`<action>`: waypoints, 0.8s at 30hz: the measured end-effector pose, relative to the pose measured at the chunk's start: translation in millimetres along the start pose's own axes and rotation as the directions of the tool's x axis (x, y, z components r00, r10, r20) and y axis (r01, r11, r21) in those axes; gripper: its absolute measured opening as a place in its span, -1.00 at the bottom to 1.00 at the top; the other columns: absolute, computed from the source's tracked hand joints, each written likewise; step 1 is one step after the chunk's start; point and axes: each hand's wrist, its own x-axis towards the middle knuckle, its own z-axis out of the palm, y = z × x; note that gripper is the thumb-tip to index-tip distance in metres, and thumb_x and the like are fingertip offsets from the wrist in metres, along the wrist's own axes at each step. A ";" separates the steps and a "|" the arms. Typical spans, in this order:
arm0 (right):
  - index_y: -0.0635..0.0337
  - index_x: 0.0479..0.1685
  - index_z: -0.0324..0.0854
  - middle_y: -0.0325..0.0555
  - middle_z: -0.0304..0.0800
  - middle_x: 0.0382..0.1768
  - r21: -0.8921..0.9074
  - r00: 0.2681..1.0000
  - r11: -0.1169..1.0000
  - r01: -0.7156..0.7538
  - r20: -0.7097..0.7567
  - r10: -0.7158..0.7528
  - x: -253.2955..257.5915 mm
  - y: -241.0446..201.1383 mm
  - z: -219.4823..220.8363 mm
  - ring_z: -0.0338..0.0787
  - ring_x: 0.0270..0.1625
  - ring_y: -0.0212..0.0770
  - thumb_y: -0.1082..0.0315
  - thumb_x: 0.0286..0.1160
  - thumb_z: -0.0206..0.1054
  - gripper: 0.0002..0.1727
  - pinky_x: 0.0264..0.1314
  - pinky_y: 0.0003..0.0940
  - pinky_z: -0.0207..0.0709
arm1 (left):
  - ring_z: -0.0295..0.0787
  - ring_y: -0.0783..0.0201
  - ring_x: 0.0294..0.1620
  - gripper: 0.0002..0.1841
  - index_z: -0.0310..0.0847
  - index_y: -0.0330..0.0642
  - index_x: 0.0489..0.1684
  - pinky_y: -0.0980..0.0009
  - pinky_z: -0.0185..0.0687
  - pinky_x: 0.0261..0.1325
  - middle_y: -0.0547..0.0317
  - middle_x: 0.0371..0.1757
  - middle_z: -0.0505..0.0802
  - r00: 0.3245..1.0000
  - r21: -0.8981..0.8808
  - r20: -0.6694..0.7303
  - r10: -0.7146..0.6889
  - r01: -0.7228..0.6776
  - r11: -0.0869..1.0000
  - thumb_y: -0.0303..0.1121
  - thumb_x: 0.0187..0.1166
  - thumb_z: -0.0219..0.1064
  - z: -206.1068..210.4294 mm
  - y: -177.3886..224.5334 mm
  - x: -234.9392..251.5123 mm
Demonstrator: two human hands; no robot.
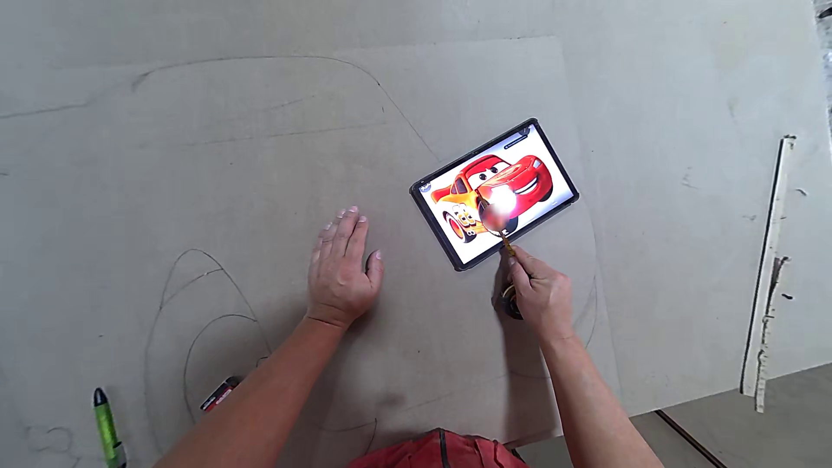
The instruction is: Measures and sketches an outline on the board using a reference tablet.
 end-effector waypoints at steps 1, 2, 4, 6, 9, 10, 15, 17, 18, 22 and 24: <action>-0.20 0.29 0.84 -0.34 0.96 -0.23 0.002 1.000 1.000 -0.001 -0.001 0.001 0.0 0.2 0.1 0.88 -0.26 -0.39 0.13 0.78 0.17 -0.65 -0.20 -0.22 0.76 | 0.16 0.01 0.87 -0.33 0.33 -0.20 0.76 -0.04 0.05 0.85 0.03 0.85 0.33 1.000 -0.001 0.000 0.000 0.000 1.000 -0.02 0.71 -0.06 0.1 0.1 0.1; -0.21 0.29 0.84 -0.34 0.96 -0.23 0.006 1.000 1.000 -0.004 -0.001 0.004 -0.1 0.1 0.1 0.88 -0.26 -0.40 0.13 0.78 0.17 -0.65 -0.20 -0.22 0.76 | 0.16 0.01 0.87 -0.33 0.33 -0.20 0.76 -0.04 0.05 0.85 0.03 0.85 0.33 1.000 -0.002 0.000 0.000 0.000 1.000 -0.02 0.71 -0.06 0.1 -0.2 0.2; -0.20 0.29 0.84 -0.34 0.96 -0.24 0.014 1.000 1.000 -0.003 -0.006 0.003 0.0 -0.2 0.4 0.87 -0.27 -0.41 0.15 0.77 0.17 -0.66 -0.21 -0.25 0.76 | 0.15 0.01 0.87 -0.33 0.32 -0.20 0.76 -0.04 0.05 0.85 0.03 0.85 0.33 1.000 -0.002 0.004 -0.001 0.001 1.000 -0.02 0.71 -0.06 0.6 -1.0 0.0; -0.18 0.29 0.84 -0.35 0.95 -0.25 0.018 1.000 1.000 0.000 -0.006 0.000 0.0 -0.8 0.1 0.87 -0.28 -0.41 0.15 0.78 0.17 -0.66 -0.21 -0.27 0.76 | 0.15 0.01 0.87 -0.32 0.31 -0.19 0.77 -0.05 0.05 0.85 0.03 0.85 0.32 1.000 0.001 0.010 -0.002 0.002 1.000 -0.01 0.71 -0.06 0.7 -1.4 -0.5; -0.16 0.29 0.84 -0.35 0.94 -0.28 0.020 1.000 1.000 0.003 -0.009 -0.003 0.0 -0.8 0.3 0.85 -0.31 -0.42 0.16 0.77 0.17 -0.65 -0.23 -0.28 0.75 | 0.13 0.02 0.88 -0.32 0.32 -0.20 0.76 -0.04 0.03 0.85 0.04 0.86 0.31 1.000 0.007 0.019 -0.008 0.008 1.000 -0.01 0.71 -0.07 -0.7 -0.3 -0.1; -0.16 0.29 0.84 -0.35 0.94 -0.28 0.021 1.000 1.000 0.004 -0.009 -0.004 0.0 -0.6 0.5 0.85 -0.31 -0.42 0.16 0.77 0.17 -0.65 -0.24 -0.28 0.75 | 0.13 0.02 0.88 -0.32 0.32 -0.20 0.76 -0.04 0.03 0.85 0.04 0.86 0.31 1.000 0.009 0.019 -0.008 0.008 1.000 0.00 0.71 -0.07 -0.7 -0.2 -0.1; -0.17 0.28 0.84 -0.35 0.94 -0.28 0.026 1.000 1.000 0.011 -0.012 -0.011 -0.4 -0.1 0.9 0.86 -0.30 -0.43 0.18 0.77 0.17 -0.65 -0.23 -0.30 0.75 | 0.14 0.02 0.88 -0.32 0.32 -0.19 0.76 -0.03 0.03 0.85 0.04 0.85 0.32 1.000 0.006 0.013 -0.007 0.007 1.000 -0.01 0.71 -0.07 0.8 -0.8 -0.1; -0.17 0.28 0.84 -0.35 0.94 -0.28 0.021 1.000 1.000 0.010 -0.013 -0.010 -0.5 -0.2 0.7 0.85 -0.30 -0.43 0.17 0.77 0.16 -0.65 -0.23 -0.30 0.75 | 0.13 0.02 0.88 -0.32 0.31 -0.19 0.77 -0.04 0.02 0.86 0.04 0.86 0.31 1.000 0.008 0.015 -0.008 0.008 1.000 -0.01 0.71 -0.07 1.0 -1.0 -0.1; -0.18 0.28 0.84 -0.35 0.94 -0.28 0.016 1.000 1.000 0.007 -0.012 -0.007 -0.5 -0.2 0.7 0.86 -0.30 -0.42 0.17 0.77 0.16 -0.65 -0.23 -0.28 0.75 | 0.13 0.02 0.88 -0.32 0.31 -0.19 0.77 -0.04 0.03 0.85 0.04 0.86 0.31 1.000 0.009 0.015 -0.008 0.007 1.000 -0.01 0.71 -0.07 0.9 -1.2 -0.1; -0.19 0.29 0.83 -0.35 0.94 -0.28 0.010 1.000 1.000 -0.001 -0.005 0.001 -0.4 0.8 1.0 0.86 -0.30 -0.41 0.14 0.78 0.15 -0.64 -0.22 -0.26 0.75 | 0.17 0.00 0.86 -0.33 0.34 -0.21 0.74 -0.04 0.06 0.85 0.02 0.85 0.33 1.000 0.002 0.012 -0.006 0.006 1.000 -0.02 0.71 -0.05 0.3 -0.7 0.1; -0.18 0.29 0.83 -0.35 0.94 -0.28 0.016 1.000 1.000 -0.001 -0.005 0.001 -0.4 0.6 1.0 0.85 -0.31 -0.42 0.15 0.78 0.15 -0.64 -0.23 -0.27 0.75 | 0.17 0.00 0.86 -0.33 0.34 -0.21 0.74 -0.03 0.05 0.85 0.01 0.84 0.34 1.000 0.006 0.012 -0.006 0.006 1.000 -0.02 0.71 -0.05 0.3 -0.6 0.2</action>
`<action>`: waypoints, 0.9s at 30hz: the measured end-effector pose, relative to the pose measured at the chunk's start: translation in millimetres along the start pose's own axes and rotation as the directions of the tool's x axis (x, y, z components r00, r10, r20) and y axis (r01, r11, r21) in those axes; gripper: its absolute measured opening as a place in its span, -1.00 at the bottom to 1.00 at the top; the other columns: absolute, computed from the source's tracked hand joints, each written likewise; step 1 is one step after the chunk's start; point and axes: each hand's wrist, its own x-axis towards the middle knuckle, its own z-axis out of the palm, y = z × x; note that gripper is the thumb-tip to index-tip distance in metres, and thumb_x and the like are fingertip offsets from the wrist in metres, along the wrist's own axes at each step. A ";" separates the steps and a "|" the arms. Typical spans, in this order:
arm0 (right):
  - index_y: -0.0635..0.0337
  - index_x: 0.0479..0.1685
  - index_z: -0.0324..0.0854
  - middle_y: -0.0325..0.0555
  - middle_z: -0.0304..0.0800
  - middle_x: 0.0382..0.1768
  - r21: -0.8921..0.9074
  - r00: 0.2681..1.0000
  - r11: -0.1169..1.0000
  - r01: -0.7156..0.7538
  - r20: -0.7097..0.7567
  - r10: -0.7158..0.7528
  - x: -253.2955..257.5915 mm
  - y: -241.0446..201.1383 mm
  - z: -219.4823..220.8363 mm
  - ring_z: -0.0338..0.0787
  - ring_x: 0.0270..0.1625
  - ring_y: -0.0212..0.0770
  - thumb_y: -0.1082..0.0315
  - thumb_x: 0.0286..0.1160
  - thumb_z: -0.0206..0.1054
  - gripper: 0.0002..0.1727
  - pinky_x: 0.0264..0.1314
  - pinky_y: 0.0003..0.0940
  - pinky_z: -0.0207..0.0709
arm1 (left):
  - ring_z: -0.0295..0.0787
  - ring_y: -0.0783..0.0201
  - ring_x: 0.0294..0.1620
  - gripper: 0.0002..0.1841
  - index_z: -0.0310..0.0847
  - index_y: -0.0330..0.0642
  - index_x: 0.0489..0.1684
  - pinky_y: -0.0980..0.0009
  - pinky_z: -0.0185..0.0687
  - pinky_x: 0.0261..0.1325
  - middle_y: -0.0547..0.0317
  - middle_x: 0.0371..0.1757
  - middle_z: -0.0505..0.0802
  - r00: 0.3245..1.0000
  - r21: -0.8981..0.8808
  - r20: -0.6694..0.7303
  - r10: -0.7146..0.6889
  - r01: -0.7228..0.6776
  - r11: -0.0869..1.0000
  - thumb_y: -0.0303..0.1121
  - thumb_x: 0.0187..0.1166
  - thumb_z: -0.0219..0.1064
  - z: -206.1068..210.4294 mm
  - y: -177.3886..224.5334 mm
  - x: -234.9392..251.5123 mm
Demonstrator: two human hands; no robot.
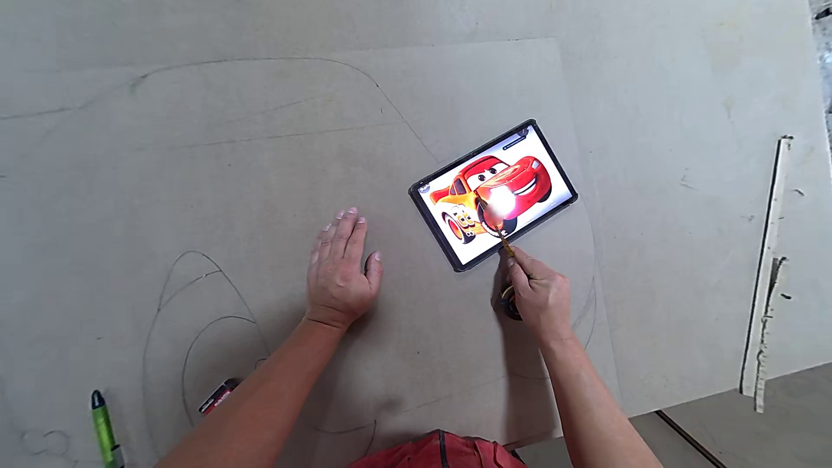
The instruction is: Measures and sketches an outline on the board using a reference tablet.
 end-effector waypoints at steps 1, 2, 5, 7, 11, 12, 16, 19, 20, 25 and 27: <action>-0.18 0.30 0.83 -0.36 0.94 -0.29 0.002 1.000 1.000 -0.001 0.001 0.001 -0.1 -0.1 -0.1 0.85 -0.31 -0.42 0.14 0.78 0.15 -0.64 -0.23 -0.28 0.75 | 0.17 0.00 0.86 -0.33 0.34 -0.21 0.74 -0.04 0.06 0.85 0.01 0.84 0.34 1.000 0.001 -0.001 0.000 0.000 1.000 -0.02 0.71 -0.06 -0.3 0.2 0.0; -0.17 0.29 0.83 -0.35 0.93 -0.29 0.003 1.000 1.000 0.000 -0.002 0.000 -0.1 -0.1 0.0 0.85 -0.31 -0.42 0.14 0.78 0.16 -0.64 -0.24 -0.28 0.75 | 0.17 0.00 0.86 -0.33 0.34 -0.21 0.74 -0.04 0.05 0.85 0.00 0.84 0.34 1.000 0.001 0.001 0.000 0.000 1.000 -0.02 0.71 -0.06 -0.5 0.3 -0.2; -0.16 0.29 0.84 -0.35 0.93 -0.29 0.003 1.000 1.000 0.003 -0.007 -0.003 0.0 -0.2 -0.1 0.85 -0.31 -0.42 0.15 0.77 0.16 -0.65 -0.24 -0.29 0.75 | 0.17 0.00 0.86 -0.33 0.33 -0.21 0.75 -0.03 0.04 0.85 0.00 0.84 0.33 1.000 0.000 0.003 0.001 -0.001 1.000 -0.02 0.70 -0.06 -0.6 0.4 -0.4; -0.16 0.28 0.84 -0.35 0.94 -0.29 0.002 1.000 1.000 0.007 -0.007 -0.007 0.2 -0.3 -0.3 0.85 -0.31 -0.42 0.16 0.77 0.16 -0.65 -0.24 -0.29 0.75 | 0.17 0.00 0.86 -0.33 0.34 -0.22 0.74 -0.03 0.04 0.85 -0.01 0.84 0.34 1.000 -0.002 0.000 0.003 -0.003 1.000 -0.02 0.71 -0.07 -0.4 0.5 0.0; -0.16 0.29 0.84 -0.33 0.94 -0.27 0.005 1.000 1.000 0.011 -0.006 -0.011 0.2 -0.9 -0.1 0.86 -0.29 -0.40 0.17 0.77 0.16 -0.65 -0.22 -0.27 0.75 | 0.16 0.01 0.87 -0.33 0.34 -0.21 0.75 -0.04 0.04 0.85 0.01 0.85 0.33 1.000 0.000 -0.003 0.005 -0.005 1.000 -0.02 0.71 -0.06 0.6 -0.6 0.0; -0.15 0.29 0.84 -0.33 0.94 -0.27 0.002 1.000 1.000 0.012 -0.007 -0.012 0.1 -0.7 -0.1 0.86 -0.29 -0.40 0.17 0.77 0.17 -0.65 -0.22 -0.28 0.75 | 0.16 0.01 0.87 -0.33 0.33 -0.21 0.75 -0.04 0.04 0.85 0.02 0.85 0.33 1.000 0.002 -0.002 0.003 -0.003 1.000 -0.02 0.71 -0.06 0.5 -0.5 -0.2; -0.16 0.28 0.84 -0.35 0.94 -0.29 0.005 1.000 1.000 0.015 -0.010 -0.015 0.2 -0.6 -0.1 0.85 -0.31 -0.42 0.17 0.77 0.16 -0.65 -0.24 -0.30 0.75 | 0.16 0.01 0.87 -0.32 0.33 -0.21 0.75 -0.03 0.04 0.85 0.02 0.85 0.32 1.000 0.004 0.000 -0.001 0.001 1.000 -0.02 0.70 -0.06 -0.1 0.0 -0.1; -0.16 0.28 0.84 -0.33 0.94 -0.29 0.008 1.000 1.000 0.014 -0.011 -0.014 0.6 -1.1 -0.3 0.85 -0.30 -0.42 0.17 0.76 0.17 -0.65 -0.23 -0.28 0.75 | 0.16 0.01 0.87 -0.33 0.34 -0.21 0.75 -0.04 0.04 0.85 0.02 0.85 0.33 1.000 0.006 -0.003 0.004 -0.004 1.000 -0.02 0.70 -0.07 -0.7 0.2 0.2; -0.17 0.28 0.84 -0.33 0.94 -0.28 0.007 1.000 1.000 0.012 -0.011 -0.012 0.7 -1.2 -0.3 0.86 -0.30 -0.42 0.17 0.76 0.17 -0.65 -0.23 -0.28 0.75 | 0.16 0.01 0.86 -0.33 0.34 -0.21 0.74 -0.04 0.04 0.85 0.02 0.85 0.33 1.000 0.007 -0.001 0.005 -0.005 1.000 -0.02 0.70 -0.07 -1.1 0.4 0.3; -0.17 0.29 0.84 -0.33 0.94 -0.26 0.006 1.000 1.000 0.009 -0.007 -0.009 1.1 -1.7 0.4 0.86 -0.28 -0.40 0.17 0.76 0.17 -0.65 -0.21 -0.26 0.76 | 0.16 0.01 0.86 -0.32 0.33 -0.20 0.75 -0.05 0.05 0.84 0.04 0.85 0.33 1.000 0.011 0.000 -0.006 0.006 1.000 0.00 0.70 -0.07 -1.3 0.0 0.5; -0.20 0.31 0.82 -0.32 0.96 -0.20 0.015 1.000 1.000 -0.012 0.017 0.012 1.1 -2.8 -1.0 0.88 -0.24 -0.37 0.15 0.78 0.17 -0.65 -0.16 -0.20 0.77 | 0.16 0.00 0.87 -0.31 0.33 -0.19 0.76 -0.06 0.05 0.84 0.03 0.85 0.33 1.000 0.012 0.004 -0.013 0.013 1.000 -0.01 0.69 -0.07 -0.7 0.1 0.2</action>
